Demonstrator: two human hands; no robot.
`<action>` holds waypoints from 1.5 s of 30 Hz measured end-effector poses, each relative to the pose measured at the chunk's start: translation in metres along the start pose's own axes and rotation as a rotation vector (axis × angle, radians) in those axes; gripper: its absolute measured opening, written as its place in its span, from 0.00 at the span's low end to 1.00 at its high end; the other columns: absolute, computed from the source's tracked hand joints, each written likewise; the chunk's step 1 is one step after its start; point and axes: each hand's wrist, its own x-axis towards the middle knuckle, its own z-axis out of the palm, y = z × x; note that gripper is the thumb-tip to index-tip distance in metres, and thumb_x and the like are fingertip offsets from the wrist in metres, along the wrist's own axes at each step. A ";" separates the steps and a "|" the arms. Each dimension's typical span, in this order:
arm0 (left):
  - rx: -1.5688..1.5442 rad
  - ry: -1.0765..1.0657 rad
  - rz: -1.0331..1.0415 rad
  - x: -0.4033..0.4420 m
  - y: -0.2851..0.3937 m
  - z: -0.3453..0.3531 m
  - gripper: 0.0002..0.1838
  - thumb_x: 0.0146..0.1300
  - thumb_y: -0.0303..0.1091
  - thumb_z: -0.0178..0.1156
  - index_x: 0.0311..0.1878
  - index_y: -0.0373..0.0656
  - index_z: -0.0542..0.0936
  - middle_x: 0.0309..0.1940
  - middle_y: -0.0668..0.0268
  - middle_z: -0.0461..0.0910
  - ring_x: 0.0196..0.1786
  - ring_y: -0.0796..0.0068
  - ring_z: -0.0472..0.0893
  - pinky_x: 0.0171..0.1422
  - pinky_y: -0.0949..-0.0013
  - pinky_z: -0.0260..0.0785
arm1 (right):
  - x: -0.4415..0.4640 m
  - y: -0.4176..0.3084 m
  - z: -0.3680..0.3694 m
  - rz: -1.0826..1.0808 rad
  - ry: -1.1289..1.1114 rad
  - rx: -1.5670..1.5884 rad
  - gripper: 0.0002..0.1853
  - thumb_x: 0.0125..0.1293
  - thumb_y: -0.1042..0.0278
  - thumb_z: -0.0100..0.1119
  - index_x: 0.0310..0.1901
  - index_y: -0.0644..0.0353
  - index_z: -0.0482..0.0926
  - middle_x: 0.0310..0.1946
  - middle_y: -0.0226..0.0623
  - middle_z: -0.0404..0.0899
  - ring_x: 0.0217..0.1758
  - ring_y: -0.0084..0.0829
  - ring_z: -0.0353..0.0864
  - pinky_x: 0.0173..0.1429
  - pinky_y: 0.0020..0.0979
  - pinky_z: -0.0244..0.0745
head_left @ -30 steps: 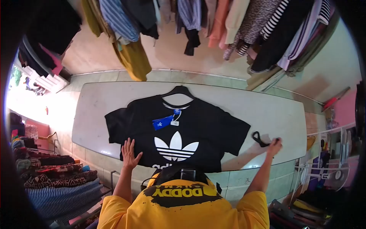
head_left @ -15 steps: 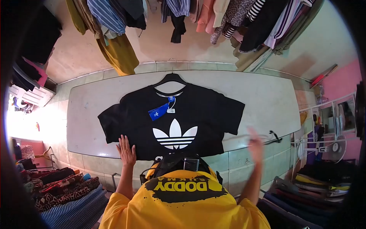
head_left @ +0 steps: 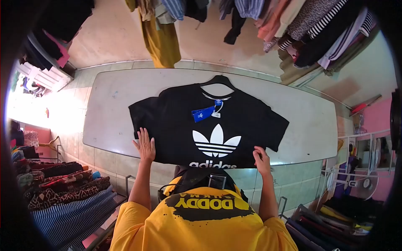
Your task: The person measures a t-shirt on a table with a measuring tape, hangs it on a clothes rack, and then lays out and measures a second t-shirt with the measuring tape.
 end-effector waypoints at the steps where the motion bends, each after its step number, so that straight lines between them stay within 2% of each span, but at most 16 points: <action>1: 0.007 0.007 -0.007 0.001 0.005 -0.007 0.31 0.66 0.47 0.38 0.69 0.45 0.49 0.70 0.61 0.44 0.72 0.61 0.44 0.69 0.43 0.26 | -0.003 -0.030 -0.008 0.096 -0.174 0.201 0.17 0.63 0.59 0.47 0.51 0.58 0.71 0.44 0.40 0.74 0.44 0.33 0.76 0.43 0.28 0.72; 2: -0.059 0.150 0.062 0.001 0.023 -0.019 0.30 0.64 0.44 0.43 0.68 0.45 0.52 0.69 0.59 0.47 0.71 0.60 0.47 0.69 0.45 0.30 | -0.006 -0.054 -0.007 0.194 -0.348 0.403 0.15 0.66 0.58 0.45 0.46 0.59 0.73 0.37 0.37 0.75 0.38 0.27 0.77 0.38 0.25 0.71; 3: -0.126 0.288 0.132 0.000 0.041 -0.030 0.31 0.63 0.40 0.49 0.67 0.44 0.54 0.68 0.58 0.51 0.70 0.59 0.50 0.70 0.47 0.33 | -0.009 -0.069 0.006 0.133 -0.383 0.531 0.14 0.69 0.57 0.39 0.42 0.57 0.72 0.31 0.29 0.72 0.28 0.16 0.70 0.31 0.20 0.66; 5: -0.387 0.068 0.362 -0.003 0.075 -0.044 0.26 0.56 0.33 0.59 0.59 0.41 0.67 0.59 0.55 0.67 0.59 0.60 0.69 0.62 0.56 0.57 | -0.007 -0.106 0.031 0.170 -0.559 0.504 0.13 0.70 0.58 0.38 0.45 0.57 0.67 0.30 0.30 0.72 0.25 0.18 0.68 0.31 0.21 0.66; 7: -0.775 -0.456 0.284 -0.011 0.104 -0.028 0.16 0.55 0.31 0.62 0.46 0.37 0.77 0.41 0.61 0.79 0.38 0.70 0.79 0.44 0.70 0.71 | 0.002 -0.111 0.075 0.052 -0.709 0.439 0.11 0.70 0.58 0.37 0.44 0.57 0.63 0.28 0.30 0.70 0.24 0.19 0.68 0.31 0.21 0.67; 9: -1.097 -0.731 0.155 -0.024 0.120 -0.009 0.11 0.56 0.32 0.62 0.37 0.34 0.80 0.28 0.66 0.80 0.27 0.79 0.78 0.35 0.77 0.72 | 0.011 -0.123 0.110 -0.078 -0.761 0.450 0.10 0.70 0.58 0.38 0.42 0.57 0.61 0.26 0.30 0.69 0.24 0.19 0.68 0.31 0.23 0.67; 13: -1.152 -0.867 -0.020 -0.022 0.123 -0.012 0.10 0.59 0.31 0.59 0.40 0.35 0.79 0.27 0.68 0.79 0.30 0.82 0.77 0.39 0.79 0.71 | 0.025 -0.140 0.135 -0.373 -0.674 0.305 0.11 0.69 0.60 0.42 0.42 0.59 0.61 0.29 0.33 0.70 0.30 0.23 0.72 0.34 0.26 0.67; 15: -1.241 -0.852 -0.204 -0.022 0.117 -0.007 0.09 0.59 0.31 0.59 0.40 0.36 0.79 0.28 0.67 0.79 0.31 0.82 0.77 0.38 0.80 0.71 | 0.025 -0.143 0.139 -0.354 -0.693 0.326 0.12 0.67 0.59 0.45 0.41 0.61 0.63 0.28 0.35 0.70 0.31 0.25 0.72 0.35 0.28 0.67; 19: -1.125 -0.727 -0.137 -0.028 0.116 -0.007 0.07 0.58 0.29 0.59 0.36 0.36 0.79 0.28 0.67 0.79 0.30 0.83 0.76 0.37 0.80 0.70 | 0.023 -0.139 0.138 -0.396 -0.714 0.341 0.14 0.66 0.58 0.48 0.40 0.62 0.69 0.27 0.37 0.72 0.31 0.26 0.73 0.36 0.28 0.68; 21: -0.956 -0.234 0.031 -0.027 0.088 0.002 0.05 0.57 0.28 0.60 0.32 0.37 0.80 0.27 0.68 0.79 0.30 0.84 0.76 0.36 0.80 0.68 | 0.025 -0.130 0.122 -0.457 -0.667 0.255 0.13 0.65 0.60 0.51 0.40 0.63 0.73 0.28 0.38 0.74 0.32 0.27 0.73 0.36 0.27 0.68; 23: -0.864 0.110 -0.160 -0.014 0.050 -0.007 0.06 0.55 0.30 0.62 0.30 0.37 0.81 0.23 0.66 0.79 0.25 0.82 0.75 0.31 0.77 0.67 | 0.029 -0.112 0.094 -0.296 -0.599 0.171 0.14 0.62 0.59 0.53 0.40 0.62 0.76 0.30 0.40 0.75 0.28 0.30 0.75 0.34 0.28 0.70; 25: -0.723 0.136 -0.398 -0.004 0.013 -0.010 0.07 0.55 0.32 0.62 0.29 0.36 0.81 0.21 0.64 0.79 0.24 0.80 0.75 0.31 0.75 0.66 | 0.028 -0.086 0.072 -0.273 -0.438 0.119 0.12 0.58 0.62 0.57 0.38 0.63 0.78 0.31 0.40 0.76 0.31 0.31 0.78 0.35 0.27 0.72; 31: -0.480 0.251 -0.352 0.000 0.005 0.005 0.09 0.55 0.33 0.62 0.29 0.35 0.80 0.22 0.60 0.80 0.26 0.74 0.78 0.33 0.71 0.68 | 0.022 -0.071 0.062 -0.282 -0.410 0.012 0.12 0.56 0.59 0.58 0.36 0.60 0.79 0.33 0.39 0.74 0.37 0.39 0.77 0.42 0.33 0.72; 35: -0.441 0.246 -0.298 0.002 0.008 -0.001 0.09 0.54 0.33 0.62 0.30 0.35 0.80 0.24 0.57 0.81 0.28 0.69 0.81 0.34 0.71 0.69 | 0.021 -0.070 0.052 -0.285 -0.396 -0.031 0.12 0.56 0.58 0.57 0.34 0.57 0.80 0.34 0.37 0.74 0.38 0.37 0.77 0.43 0.33 0.72; 42: -0.470 0.232 -0.357 0.003 0.009 -0.003 0.11 0.55 0.35 0.62 0.30 0.34 0.80 0.22 0.60 0.79 0.24 0.76 0.77 0.32 0.73 0.67 | 0.035 0.035 -0.052 -0.078 -0.009 -0.264 0.06 0.49 0.62 0.60 0.27 0.52 0.81 0.29 0.35 0.75 0.30 0.37 0.78 0.35 0.35 0.73; 45: -0.466 0.242 -0.362 0.004 0.008 -0.001 0.11 0.55 0.35 0.62 0.29 0.34 0.80 0.22 0.61 0.80 0.25 0.76 0.77 0.32 0.72 0.67 | 0.037 0.046 -0.066 -0.011 -0.053 -0.312 0.07 0.49 0.61 0.60 0.28 0.52 0.81 0.27 0.33 0.75 0.33 0.36 0.77 0.37 0.34 0.73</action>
